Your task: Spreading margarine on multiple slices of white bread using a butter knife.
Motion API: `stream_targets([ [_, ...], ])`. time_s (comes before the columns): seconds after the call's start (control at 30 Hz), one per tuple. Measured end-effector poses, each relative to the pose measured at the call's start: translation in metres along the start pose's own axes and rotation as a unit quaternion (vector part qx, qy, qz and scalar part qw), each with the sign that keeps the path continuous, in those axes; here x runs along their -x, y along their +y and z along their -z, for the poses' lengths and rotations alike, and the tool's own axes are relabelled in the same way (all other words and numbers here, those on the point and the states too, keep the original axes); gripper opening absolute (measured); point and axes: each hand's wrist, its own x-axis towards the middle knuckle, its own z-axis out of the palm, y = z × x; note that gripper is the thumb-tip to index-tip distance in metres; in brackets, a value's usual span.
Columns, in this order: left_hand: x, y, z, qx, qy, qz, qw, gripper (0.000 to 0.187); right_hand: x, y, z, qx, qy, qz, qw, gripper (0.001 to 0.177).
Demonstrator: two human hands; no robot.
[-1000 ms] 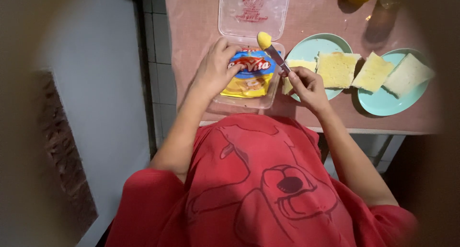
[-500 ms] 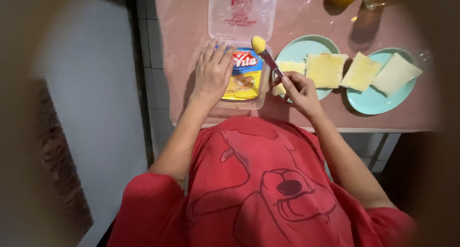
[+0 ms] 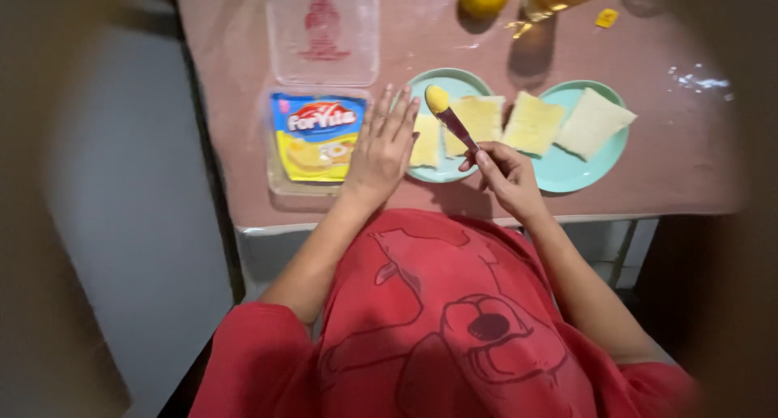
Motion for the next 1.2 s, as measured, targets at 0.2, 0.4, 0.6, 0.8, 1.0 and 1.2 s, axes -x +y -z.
stream_targets([
  [0.2, -0.034, 0.06, -0.039, 0.028, -0.022, -0.032, 0.999, 0.044, 0.021, 0.01, 0.062, -0.009, 0.019, 0.0, 1.0, 0.029],
  [0.4, -0.059, 0.121, -0.076, 0.093, -0.026, -0.042, 0.994, 0.035, 0.044, 0.043, 0.13, -0.039, 0.067, -0.009, 0.997, 0.027],
  [0.6, -0.074, 0.173, -0.126, 0.172, -0.038, -0.049, 0.983, 0.035, 0.065, 0.054, 0.168, -0.028, 0.117, 0.038, 0.992, 0.027],
  [0.8, -0.088, 0.201, -0.151, 0.224, -0.074, -0.036, 0.971, 0.044, 0.078, 0.095, 0.188, -0.069, 0.178, 0.073, 0.979, 0.025],
  [1.0, -0.091, 0.201, -0.176, 0.179, -0.06, -0.045, 0.981, 0.046, 0.072, 0.102, 0.192, -0.036, 0.286, 0.081, 0.954, 0.029],
  [1.2, -0.087, 0.2, -0.189, 0.183, -0.078, -0.026, 0.98, 0.053, 0.055, 0.13, 0.204, 0.058, 0.349, 0.109, 0.929, 0.034],
])
